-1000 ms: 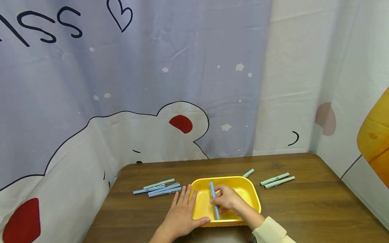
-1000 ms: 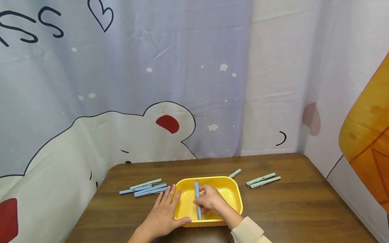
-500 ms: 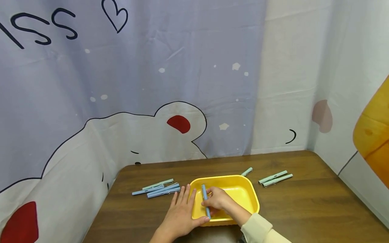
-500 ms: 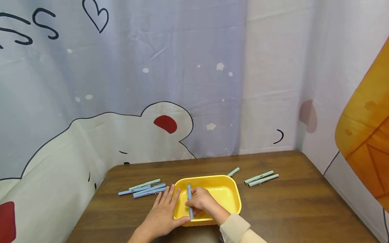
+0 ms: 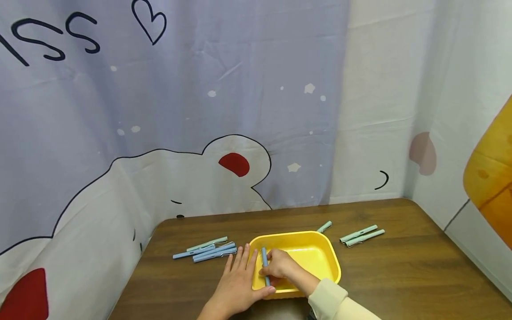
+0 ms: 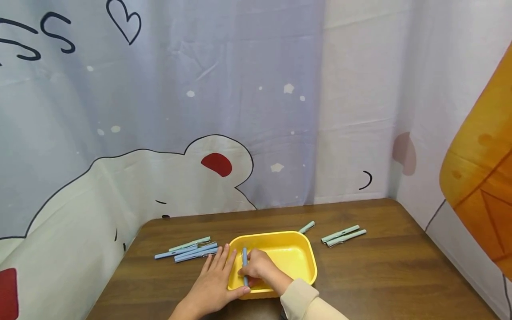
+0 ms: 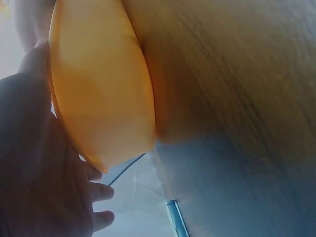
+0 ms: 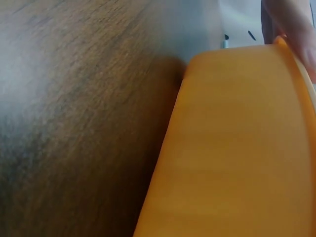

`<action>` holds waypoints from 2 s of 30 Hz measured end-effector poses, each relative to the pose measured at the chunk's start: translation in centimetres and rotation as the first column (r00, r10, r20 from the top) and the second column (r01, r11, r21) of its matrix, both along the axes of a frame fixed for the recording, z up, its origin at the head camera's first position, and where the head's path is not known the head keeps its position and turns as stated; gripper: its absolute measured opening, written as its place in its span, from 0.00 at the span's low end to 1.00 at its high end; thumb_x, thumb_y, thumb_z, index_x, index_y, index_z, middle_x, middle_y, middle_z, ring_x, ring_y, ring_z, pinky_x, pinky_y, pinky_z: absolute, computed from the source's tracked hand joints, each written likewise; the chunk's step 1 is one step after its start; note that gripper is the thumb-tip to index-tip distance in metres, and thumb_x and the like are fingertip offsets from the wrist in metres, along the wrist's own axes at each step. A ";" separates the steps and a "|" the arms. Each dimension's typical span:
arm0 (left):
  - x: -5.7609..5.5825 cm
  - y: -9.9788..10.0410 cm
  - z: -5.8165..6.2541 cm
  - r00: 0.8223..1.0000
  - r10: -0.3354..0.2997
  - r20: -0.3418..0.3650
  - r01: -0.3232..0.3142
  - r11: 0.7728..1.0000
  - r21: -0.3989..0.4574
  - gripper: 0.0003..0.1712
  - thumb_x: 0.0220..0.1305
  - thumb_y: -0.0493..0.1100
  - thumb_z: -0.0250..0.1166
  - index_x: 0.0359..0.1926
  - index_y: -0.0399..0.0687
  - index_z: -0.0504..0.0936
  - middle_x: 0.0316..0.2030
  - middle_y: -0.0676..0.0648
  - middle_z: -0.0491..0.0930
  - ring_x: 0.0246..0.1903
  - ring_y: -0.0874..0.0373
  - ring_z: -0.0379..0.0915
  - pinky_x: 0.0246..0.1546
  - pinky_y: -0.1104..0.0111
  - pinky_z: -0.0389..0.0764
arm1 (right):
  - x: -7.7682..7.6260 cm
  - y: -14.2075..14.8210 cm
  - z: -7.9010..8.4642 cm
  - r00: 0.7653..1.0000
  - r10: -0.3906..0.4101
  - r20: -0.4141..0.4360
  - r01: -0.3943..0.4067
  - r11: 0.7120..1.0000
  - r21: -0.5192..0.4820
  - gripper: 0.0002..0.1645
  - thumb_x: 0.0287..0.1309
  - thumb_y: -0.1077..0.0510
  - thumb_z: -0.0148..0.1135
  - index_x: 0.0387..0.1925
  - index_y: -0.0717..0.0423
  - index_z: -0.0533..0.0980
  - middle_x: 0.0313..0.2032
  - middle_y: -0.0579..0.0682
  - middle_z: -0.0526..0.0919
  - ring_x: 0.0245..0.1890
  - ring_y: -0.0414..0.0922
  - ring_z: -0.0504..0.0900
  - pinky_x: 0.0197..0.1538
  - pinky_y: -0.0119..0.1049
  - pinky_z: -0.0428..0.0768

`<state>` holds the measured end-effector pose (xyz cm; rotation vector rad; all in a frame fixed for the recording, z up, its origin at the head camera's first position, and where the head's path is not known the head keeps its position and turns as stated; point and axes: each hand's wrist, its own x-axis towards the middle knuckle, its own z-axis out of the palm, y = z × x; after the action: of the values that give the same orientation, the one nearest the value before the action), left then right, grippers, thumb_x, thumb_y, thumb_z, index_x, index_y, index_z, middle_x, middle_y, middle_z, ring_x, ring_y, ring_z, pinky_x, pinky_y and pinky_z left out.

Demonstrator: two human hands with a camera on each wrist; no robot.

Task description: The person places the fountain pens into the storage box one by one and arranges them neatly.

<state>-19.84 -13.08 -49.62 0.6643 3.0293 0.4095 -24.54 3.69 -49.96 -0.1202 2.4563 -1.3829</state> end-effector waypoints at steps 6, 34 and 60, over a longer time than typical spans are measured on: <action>0.1 -0.1 -0.1 1.000 0.003 0.004 -0.003 1.000 0.002 0.61 0.61 0.81 0.51 0.80 0.45 0.51 0.80 0.39 0.41 0.78 0.38 0.37 0.74 0.38 0.44 | -0.1 -0.4 -0.2 0.998 0.021 -0.051 -0.018 0.998 0.055 0.20 0.50 0.65 0.77 0.38 0.69 0.74 0.22 0.54 0.78 0.13 0.43 0.82 0.18 0.30 0.80; 0.1 -0.1 -0.2 1.000 0.012 -0.025 -0.012 1.000 -0.003 0.62 0.60 0.81 0.53 0.80 0.45 0.53 0.80 0.38 0.44 0.78 0.37 0.41 0.73 0.38 0.47 | 1.2 3.9 3.1 0.974 0.150 -0.170 -0.107 0.966 0.237 0.33 0.58 0.55 0.72 0.62 0.64 0.74 0.42 0.56 0.85 0.37 0.50 0.83 0.41 0.49 0.82; 0.2 0.0 0.0 1.000 0.004 0.004 -0.004 1.000 -0.002 0.63 0.60 0.82 0.52 0.80 0.45 0.51 0.80 0.38 0.43 0.78 0.37 0.41 0.73 0.38 0.46 | 1.7 14.4 7.3 0.946 0.041 -0.323 0.033 0.975 0.221 0.25 0.60 0.60 0.70 0.58 0.63 0.77 0.53 0.61 0.83 0.50 0.58 0.84 0.49 0.50 0.84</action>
<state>-19.67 -13.12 -49.63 0.6570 3.0276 0.4076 -22.87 18.08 -42.68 -0.3249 2.8626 -1.1487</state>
